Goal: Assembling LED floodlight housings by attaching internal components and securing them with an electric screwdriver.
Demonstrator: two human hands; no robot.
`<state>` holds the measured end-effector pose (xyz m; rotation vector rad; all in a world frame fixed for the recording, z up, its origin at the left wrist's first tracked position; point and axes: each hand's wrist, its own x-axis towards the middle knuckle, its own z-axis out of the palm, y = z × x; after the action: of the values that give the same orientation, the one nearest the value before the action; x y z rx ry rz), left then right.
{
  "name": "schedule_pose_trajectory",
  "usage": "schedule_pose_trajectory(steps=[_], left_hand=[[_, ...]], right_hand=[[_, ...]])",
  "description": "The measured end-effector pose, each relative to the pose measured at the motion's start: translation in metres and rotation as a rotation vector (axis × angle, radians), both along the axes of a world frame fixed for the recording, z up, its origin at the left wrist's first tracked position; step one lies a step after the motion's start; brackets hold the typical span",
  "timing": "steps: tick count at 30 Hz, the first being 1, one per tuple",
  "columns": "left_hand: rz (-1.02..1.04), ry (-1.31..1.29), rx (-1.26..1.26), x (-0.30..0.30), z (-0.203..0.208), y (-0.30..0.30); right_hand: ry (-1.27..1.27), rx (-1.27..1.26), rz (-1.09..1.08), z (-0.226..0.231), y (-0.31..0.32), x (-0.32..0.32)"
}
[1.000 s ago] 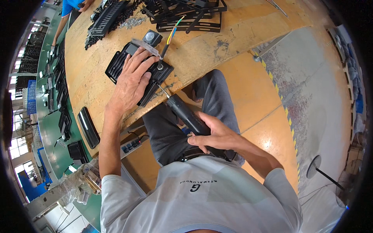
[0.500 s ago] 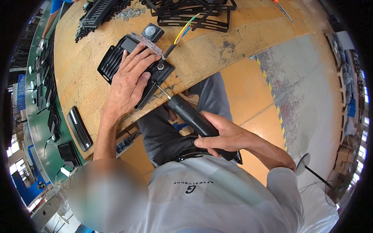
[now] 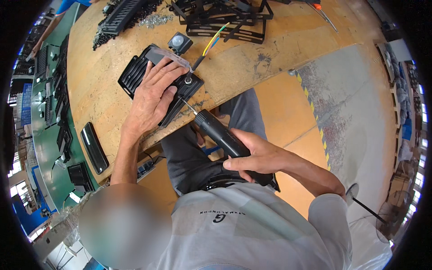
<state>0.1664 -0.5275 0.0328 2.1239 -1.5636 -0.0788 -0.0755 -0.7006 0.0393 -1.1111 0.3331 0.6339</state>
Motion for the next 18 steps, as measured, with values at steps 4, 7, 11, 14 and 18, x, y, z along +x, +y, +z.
schedule_pose_trajectory(steps=[4, 7, 11, 14, 18], left_hand=[[-0.010, 0.094, -0.006, 0.011, -0.001, 0.009], [0.045, -0.116, -0.093, -0.006, -0.012, -0.021], [0.240, -0.130, -0.112, -0.018, -0.024, -0.028], [0.198, -0.223, -0.110, -0.031, -0.007, -0.008], [0.260, -0.042, -0.452, -0.068, 0.049, 0.042]], right_hand=[[-0.217, -0.707, 0.193, -0.002, 0.009, 0.010], [-0.655, -1.334, 0.161, -0.008, 0.004, -0.011], [-0.452, -1.159, 0.052, -0.016, -0.012, -0.050], [-0.250, -0.895, 0.051, -0.032, -0.018, -0.085], [-0.238, -0.530, 0.021, -0.077, 0.008, -0.086]])
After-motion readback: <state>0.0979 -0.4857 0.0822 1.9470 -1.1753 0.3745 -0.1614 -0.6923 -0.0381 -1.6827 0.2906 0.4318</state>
